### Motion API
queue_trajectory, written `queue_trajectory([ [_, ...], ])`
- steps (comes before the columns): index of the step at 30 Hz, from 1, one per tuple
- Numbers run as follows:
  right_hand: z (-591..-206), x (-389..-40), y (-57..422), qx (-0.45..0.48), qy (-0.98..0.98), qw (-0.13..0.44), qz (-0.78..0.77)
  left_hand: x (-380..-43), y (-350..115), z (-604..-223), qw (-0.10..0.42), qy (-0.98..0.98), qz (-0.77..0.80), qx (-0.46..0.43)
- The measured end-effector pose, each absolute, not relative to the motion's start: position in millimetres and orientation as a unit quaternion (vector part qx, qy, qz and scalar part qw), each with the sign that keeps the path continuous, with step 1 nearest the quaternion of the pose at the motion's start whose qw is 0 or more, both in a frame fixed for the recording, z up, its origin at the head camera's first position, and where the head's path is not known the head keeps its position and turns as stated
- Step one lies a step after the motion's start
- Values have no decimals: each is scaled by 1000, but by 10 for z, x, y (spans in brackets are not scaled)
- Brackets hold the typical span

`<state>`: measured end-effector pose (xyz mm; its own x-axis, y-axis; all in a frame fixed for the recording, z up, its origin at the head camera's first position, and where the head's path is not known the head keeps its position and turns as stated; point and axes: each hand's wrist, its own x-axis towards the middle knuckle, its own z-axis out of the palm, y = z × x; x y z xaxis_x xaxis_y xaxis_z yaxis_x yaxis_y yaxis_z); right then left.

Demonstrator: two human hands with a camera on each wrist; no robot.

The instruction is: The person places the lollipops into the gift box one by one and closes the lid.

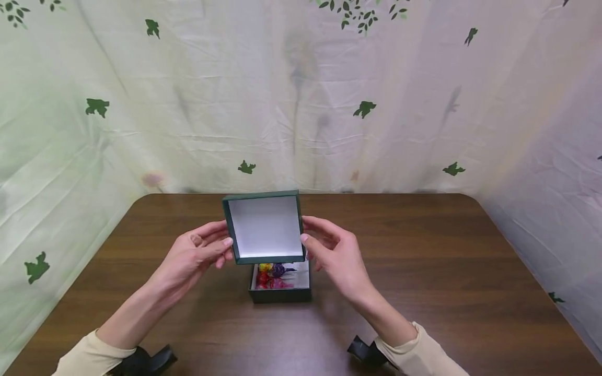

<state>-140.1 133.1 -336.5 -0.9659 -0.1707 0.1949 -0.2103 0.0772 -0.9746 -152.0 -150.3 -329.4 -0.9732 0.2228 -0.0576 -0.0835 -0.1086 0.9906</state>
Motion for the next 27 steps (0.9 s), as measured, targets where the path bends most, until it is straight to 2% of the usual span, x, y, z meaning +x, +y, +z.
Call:
queue_trajectory([
  [7, -3355, -1419, 1411, 149, -667, 26, 730, -1509, -1368, -3302, 63, 647, 755, 82],
  [21, -3514, -1458, 1521, 118, -671, 14, 732, -1504, -1286, -3386, 72, 674, 729, 99],
  [27, -3589, -1481, 1508, 92, -696, -12, 712, -1529, -1270, -3464, 81, 715, 690, 76],
])
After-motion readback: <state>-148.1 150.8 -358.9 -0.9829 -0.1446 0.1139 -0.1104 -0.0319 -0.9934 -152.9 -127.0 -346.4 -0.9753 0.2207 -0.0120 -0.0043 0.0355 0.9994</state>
